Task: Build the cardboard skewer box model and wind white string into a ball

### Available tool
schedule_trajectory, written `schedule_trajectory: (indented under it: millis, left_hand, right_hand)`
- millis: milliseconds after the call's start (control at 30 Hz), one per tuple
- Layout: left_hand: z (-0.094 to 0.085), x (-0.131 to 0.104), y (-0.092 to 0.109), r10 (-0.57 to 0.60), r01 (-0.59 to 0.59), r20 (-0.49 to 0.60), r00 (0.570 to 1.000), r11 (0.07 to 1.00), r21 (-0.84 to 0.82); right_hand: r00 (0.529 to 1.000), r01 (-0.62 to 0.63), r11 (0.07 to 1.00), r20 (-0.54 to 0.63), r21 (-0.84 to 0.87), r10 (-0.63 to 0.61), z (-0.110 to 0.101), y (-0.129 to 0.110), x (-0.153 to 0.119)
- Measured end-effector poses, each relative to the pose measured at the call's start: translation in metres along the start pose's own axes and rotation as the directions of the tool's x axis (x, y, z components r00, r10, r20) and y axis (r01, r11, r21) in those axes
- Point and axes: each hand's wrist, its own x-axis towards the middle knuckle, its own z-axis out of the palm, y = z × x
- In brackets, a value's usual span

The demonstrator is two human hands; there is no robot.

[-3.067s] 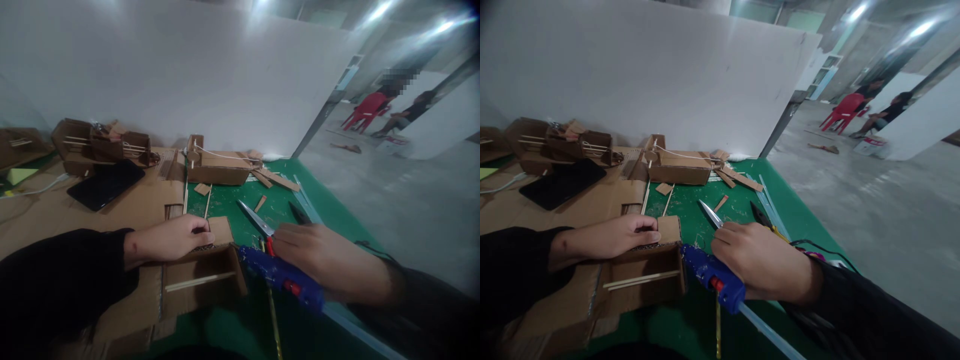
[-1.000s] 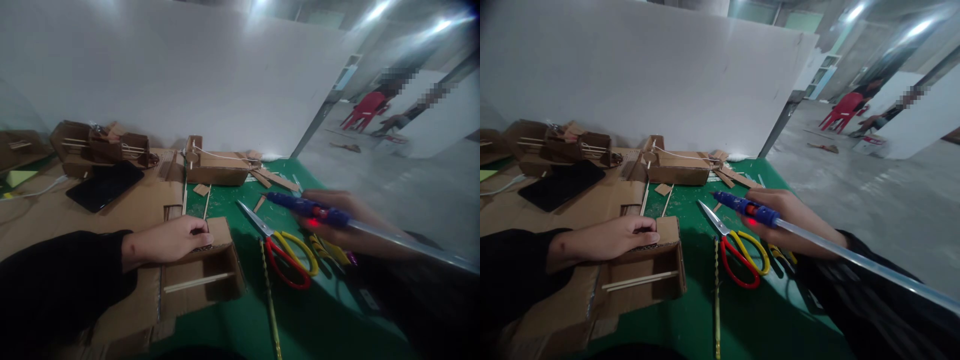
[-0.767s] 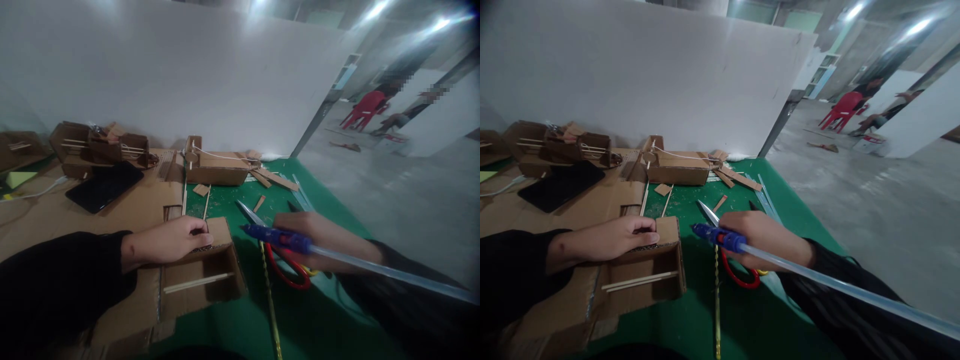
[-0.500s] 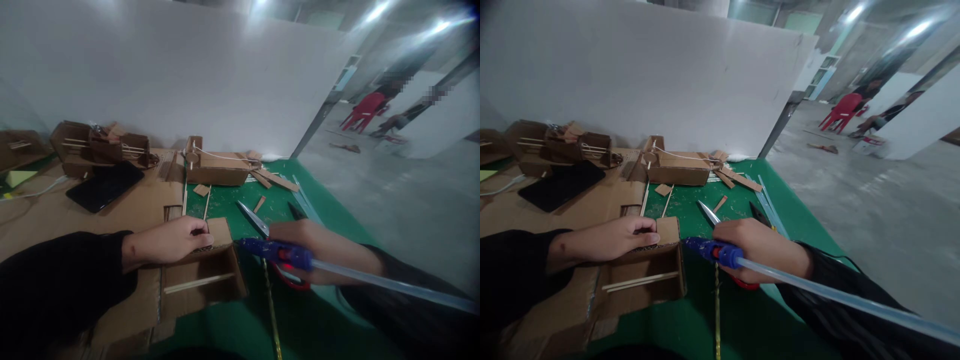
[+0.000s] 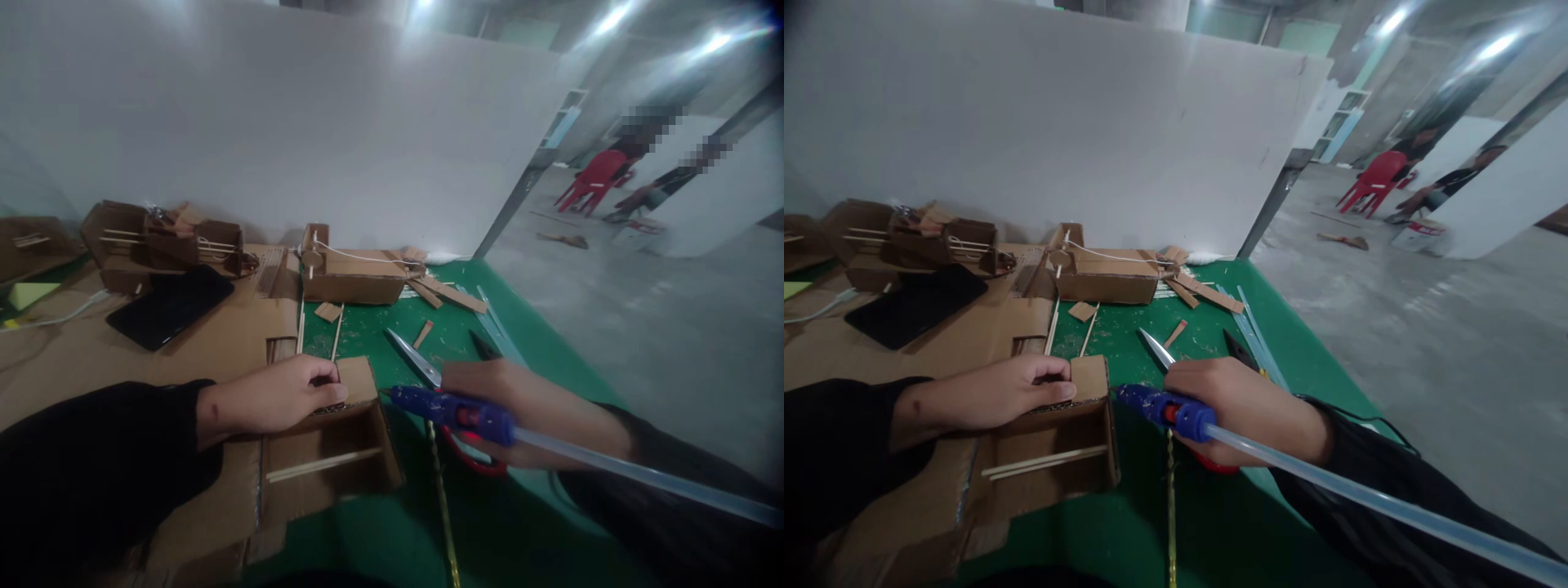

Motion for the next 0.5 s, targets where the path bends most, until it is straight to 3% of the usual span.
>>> schedule_trajectory:
  millis: [500]
  left_hand:
    - [0.0005, -0.0006, -0.0004, 0.005, -0.005, -0.002, 1.0, 1.0, -0.016]
  right_hand:
    - [1.0, -0.005, 1.0, 0.021, 0.017, 0.005, -0.0046, -0.0075, -0.0017]
